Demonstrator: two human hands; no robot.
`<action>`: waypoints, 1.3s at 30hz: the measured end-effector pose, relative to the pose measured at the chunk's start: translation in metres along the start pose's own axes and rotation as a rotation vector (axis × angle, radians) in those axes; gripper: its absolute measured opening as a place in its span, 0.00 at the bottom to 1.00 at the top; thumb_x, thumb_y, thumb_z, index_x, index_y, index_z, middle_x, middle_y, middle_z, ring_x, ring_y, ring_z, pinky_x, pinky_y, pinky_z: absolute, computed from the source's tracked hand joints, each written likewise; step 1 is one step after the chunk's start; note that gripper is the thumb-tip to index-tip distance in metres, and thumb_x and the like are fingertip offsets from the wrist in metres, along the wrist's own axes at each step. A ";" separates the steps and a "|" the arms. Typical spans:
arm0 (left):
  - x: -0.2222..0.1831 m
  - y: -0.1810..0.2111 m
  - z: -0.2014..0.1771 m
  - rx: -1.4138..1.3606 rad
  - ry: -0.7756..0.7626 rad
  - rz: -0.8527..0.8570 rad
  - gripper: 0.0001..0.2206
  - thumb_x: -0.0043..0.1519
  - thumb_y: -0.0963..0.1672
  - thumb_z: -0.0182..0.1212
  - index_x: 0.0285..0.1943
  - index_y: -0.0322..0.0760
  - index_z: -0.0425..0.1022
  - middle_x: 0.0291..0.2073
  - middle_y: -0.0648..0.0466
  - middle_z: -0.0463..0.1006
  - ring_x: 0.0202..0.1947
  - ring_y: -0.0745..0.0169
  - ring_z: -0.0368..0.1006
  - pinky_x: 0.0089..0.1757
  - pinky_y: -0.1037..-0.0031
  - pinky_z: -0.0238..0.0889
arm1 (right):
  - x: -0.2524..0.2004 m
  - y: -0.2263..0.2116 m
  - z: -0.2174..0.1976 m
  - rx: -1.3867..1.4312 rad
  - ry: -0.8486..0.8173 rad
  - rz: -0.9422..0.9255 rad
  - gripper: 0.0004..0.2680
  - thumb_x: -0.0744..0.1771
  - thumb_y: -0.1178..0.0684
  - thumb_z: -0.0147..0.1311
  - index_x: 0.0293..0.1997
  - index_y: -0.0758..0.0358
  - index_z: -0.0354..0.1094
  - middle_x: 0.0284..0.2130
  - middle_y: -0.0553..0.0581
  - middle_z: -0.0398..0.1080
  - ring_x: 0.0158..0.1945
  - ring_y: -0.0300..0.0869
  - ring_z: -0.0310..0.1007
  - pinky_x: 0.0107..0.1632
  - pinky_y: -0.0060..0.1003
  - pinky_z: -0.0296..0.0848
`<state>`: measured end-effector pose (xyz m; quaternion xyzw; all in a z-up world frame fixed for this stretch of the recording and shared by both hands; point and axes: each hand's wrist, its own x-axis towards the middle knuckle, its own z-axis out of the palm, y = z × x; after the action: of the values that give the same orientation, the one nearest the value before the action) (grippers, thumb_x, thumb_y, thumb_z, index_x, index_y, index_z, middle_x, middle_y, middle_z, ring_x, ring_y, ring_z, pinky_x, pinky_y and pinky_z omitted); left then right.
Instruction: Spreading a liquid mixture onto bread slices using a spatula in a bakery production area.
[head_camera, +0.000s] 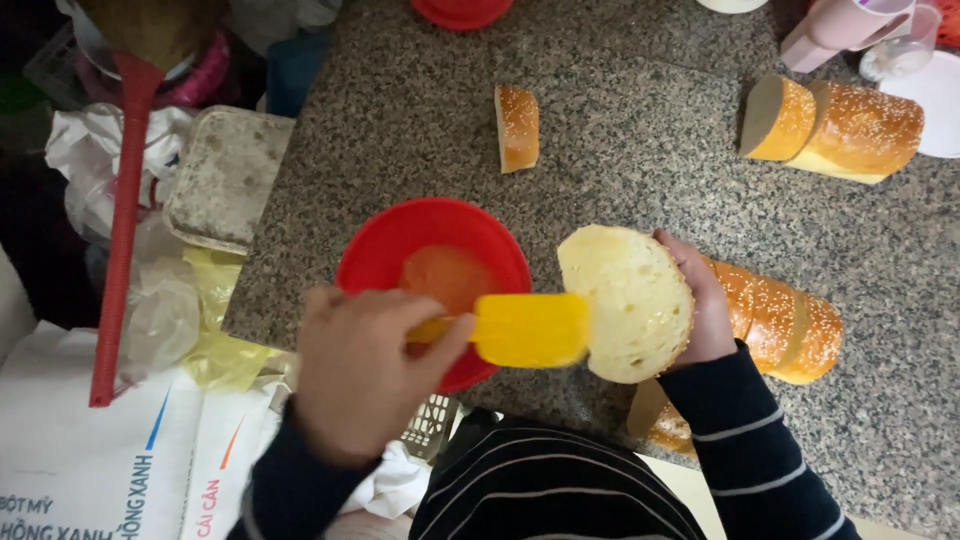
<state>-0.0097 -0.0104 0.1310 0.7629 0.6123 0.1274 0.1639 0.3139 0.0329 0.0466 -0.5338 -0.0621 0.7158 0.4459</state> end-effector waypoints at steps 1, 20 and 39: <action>-0.001 -0.008 -0.002 0.024 0.044 0.001 0.20 0.70 0.61 0.60 0.37 0.55 0.88 0.25 0.62 0.86 0.24 0.60 0.77 0.52 0.49 0.56 | -0.002 -0.003 0.001 0.018 0.043 0.013 0.19 0.69 0.33 0.57 0.57 0.54 0.79 0.50 0.66 0.83 0.49 0.64 0.84 0.46 0.60 0.82; 0.000 -0.043 0.017 0.125 0.200 -0.146 0.22 0.70 0.59 0.64 0.26 0.53 0.80 0.19 0.62 0.80 0.18 0.56 0.71 0.48 0.54 0.51 | 0.091 0.032 -0.002 -0.250 -0.042 -0.499 0.21 0.72 0.50 0.55 0.72 0.51 0.48 0.61 0.64 0.65 0.56 0.55 0.77 0.61 0.55 0.85; 0.009 -0.068 0.087 0.469 0.321 -0.055 0.12 0.63 0.56 0.65 0.34 0.56 0.85 0.27 0.60 0.84 0.37 0.52 0.85 0.51 0.55 0.66 | 0.112 0.090 -0.010 -1.887 0.375 -0.537 0.50 0.62 0.23 0.67 0.92 0.41 0.31 0.69 0.66 0.65 0.75 0.65 0.66 0.73 0.68 0.66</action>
<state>-0.0343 0.0035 0.0234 0.7331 0.6637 0.0967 -0.1127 0.2672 0.0547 -0.0877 -0.7421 -0.6525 0.1532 -0.0110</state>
